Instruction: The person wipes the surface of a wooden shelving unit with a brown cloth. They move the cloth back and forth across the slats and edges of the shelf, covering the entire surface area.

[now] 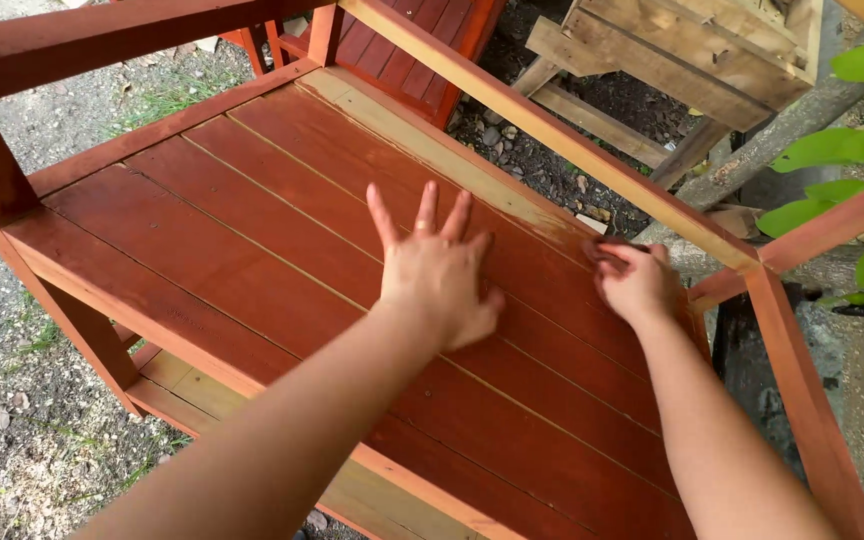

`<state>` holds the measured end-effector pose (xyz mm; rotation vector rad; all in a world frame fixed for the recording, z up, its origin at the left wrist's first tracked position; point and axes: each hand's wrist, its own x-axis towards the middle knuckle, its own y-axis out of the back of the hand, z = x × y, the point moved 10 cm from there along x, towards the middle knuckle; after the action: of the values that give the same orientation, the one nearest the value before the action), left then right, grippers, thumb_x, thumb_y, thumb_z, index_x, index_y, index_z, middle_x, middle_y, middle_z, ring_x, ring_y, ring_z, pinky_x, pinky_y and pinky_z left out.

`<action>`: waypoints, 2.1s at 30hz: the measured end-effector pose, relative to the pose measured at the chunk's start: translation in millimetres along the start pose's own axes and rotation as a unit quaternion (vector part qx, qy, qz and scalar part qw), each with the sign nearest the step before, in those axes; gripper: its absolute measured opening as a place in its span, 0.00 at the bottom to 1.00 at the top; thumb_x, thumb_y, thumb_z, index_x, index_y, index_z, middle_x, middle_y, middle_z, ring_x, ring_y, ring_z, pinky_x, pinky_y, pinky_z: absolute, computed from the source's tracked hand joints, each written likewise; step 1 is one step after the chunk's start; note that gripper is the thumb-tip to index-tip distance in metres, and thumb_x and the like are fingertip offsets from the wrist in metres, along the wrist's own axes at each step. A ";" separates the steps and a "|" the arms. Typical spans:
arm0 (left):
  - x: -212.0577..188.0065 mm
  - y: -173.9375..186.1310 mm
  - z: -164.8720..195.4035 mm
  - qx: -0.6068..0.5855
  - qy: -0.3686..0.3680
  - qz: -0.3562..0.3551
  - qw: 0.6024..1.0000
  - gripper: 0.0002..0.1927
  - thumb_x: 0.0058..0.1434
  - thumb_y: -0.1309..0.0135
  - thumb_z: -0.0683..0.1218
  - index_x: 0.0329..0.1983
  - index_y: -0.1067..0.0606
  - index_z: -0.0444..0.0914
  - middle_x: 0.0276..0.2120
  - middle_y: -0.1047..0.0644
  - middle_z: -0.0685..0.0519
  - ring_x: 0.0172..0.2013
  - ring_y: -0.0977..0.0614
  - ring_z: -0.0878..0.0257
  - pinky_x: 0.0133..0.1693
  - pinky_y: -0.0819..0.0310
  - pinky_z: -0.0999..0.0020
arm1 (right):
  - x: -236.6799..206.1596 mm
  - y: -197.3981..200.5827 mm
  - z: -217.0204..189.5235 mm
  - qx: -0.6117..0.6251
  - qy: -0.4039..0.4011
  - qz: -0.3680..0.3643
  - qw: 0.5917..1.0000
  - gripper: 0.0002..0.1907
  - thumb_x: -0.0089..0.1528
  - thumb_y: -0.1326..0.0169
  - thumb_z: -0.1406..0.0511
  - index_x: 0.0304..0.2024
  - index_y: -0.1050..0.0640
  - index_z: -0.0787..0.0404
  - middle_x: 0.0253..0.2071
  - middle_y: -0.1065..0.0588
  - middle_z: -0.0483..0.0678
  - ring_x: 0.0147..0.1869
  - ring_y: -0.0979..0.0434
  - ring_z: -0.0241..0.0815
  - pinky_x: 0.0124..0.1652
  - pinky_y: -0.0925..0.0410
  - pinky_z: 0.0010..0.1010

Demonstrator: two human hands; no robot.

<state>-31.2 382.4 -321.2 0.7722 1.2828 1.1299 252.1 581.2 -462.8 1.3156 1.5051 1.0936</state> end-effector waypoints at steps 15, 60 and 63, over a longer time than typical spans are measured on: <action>58.3 -21.6 -84.6 -0.005 0.064 -0.003 0.998 0.30 0.66 0.62 0.65 0.67 0.30 0.52 0.68 0.35 0.52 0.74 0.46 0.48 0.60 0.86 0.15 | 15.7 -1.7 -131.3 -0.012 0.115 0.040 0.993 0.24 0.59 0.36 0.57 0.58 0.21 0.35 0.63 0.34 0.57 0.62 0.31 0.65 0.61 0.36 0.49; 48.2 -17.1 -82.4 -0.037 0.008 -0.084 0.996 0.29 0.66 0.58 0.60 0.63 0.25 0.43 0.72 0.39 0.46 0.77 0.56 0.46 0.61 0.85 0.17 | 8.5 10.8 17.7 -0.061 -0.098 -0.020 0.993 0.24 0.57 0.40 0.59 0.57 0.18 0.35 0.64 0.33 0.57 0.62 0.27 0.59 0.61 0.34 0.42; 38.5 -5.7 -98.4 -0.052 0.002 -0.061 0.997 0.29 0.63 0.57 0.61 0.62 0.23 0.43 0.73 0.41 0.47 0.76 0.59 0.46 0.60 0.86 0.18 | 19.0 -8.7 -100.4 -0.045 0.013 -0.013 0.999 0.21 0.58 0.39 0.54 0.55 0.18 0.36 0.59 0.29 0.55 0.62 0.26 0.57 0.64 0.35 0.39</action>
<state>-129.0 402.8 -356.1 0.6074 1.2471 1.0910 151.6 591.0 -444.9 1.2215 1.4719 1.1525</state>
